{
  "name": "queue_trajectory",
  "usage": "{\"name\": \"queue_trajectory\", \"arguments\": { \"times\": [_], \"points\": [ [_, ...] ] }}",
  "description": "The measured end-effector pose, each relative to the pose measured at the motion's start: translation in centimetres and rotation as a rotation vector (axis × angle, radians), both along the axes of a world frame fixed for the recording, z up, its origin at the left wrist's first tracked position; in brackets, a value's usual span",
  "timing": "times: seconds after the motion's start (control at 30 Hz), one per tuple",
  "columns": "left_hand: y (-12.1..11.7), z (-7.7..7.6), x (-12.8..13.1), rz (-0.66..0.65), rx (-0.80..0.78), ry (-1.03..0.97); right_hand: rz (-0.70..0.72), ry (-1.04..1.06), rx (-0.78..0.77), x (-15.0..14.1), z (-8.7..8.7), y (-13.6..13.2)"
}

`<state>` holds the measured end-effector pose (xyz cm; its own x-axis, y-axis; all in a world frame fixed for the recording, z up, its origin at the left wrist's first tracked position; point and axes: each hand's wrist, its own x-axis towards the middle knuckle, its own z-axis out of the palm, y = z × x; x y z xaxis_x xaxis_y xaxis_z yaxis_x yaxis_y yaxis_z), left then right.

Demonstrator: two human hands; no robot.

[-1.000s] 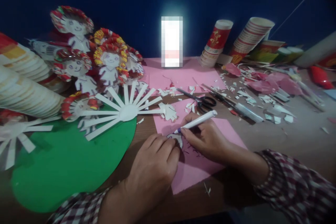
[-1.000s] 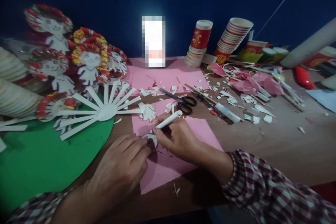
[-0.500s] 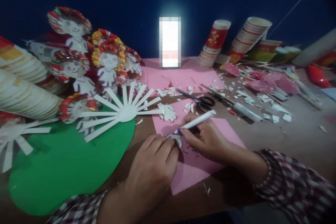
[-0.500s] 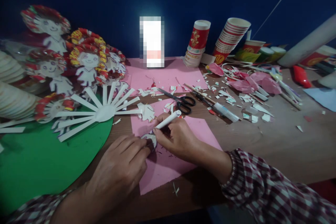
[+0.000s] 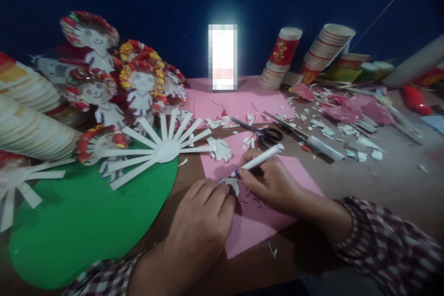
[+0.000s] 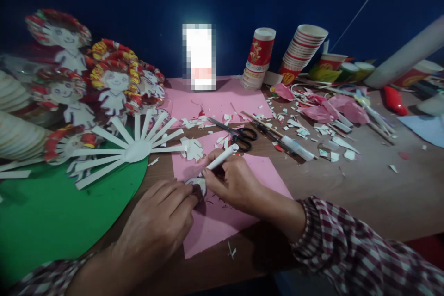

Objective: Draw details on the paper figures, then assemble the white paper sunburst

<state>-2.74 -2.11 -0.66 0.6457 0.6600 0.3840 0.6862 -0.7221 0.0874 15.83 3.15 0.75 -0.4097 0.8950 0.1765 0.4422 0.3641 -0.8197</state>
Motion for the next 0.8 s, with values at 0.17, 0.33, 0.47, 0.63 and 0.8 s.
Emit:
{"name": "queue_trajectory", "arguments": {
  "times": [0.17, 0.33, 0.47, 0.63, 0.8],
  "points": [
    [0.03, 0.09, 0.10, 0.001, 0.019, -0.022, -0.010, -0.002, 0.009, 0.07, -0.17, 0.00],
    [0.01, 0.24, 0.20, 0.002, 0.019, -0.021, -0.015, 0.004, 0.000, 0.10, -0.20, -0.01],
    [0.12, 0.22, 0.22, -0.001, 0.025, -0.021, -0.035, 0.010, 0.002, 0.12, -0.18, 0.00],
    [0.14, 0.30, 0.18, 0.002, 0.038, -0.020, -0.041, 0.011, 0.018, 0.16, -0.31, 0.06],
    [0.08, 0.32, 0.13, -0.002, 0.029, -0.013, -0.052, -0.006, 0.031, 0.17, -0.32, 0.16]
  ]
}}
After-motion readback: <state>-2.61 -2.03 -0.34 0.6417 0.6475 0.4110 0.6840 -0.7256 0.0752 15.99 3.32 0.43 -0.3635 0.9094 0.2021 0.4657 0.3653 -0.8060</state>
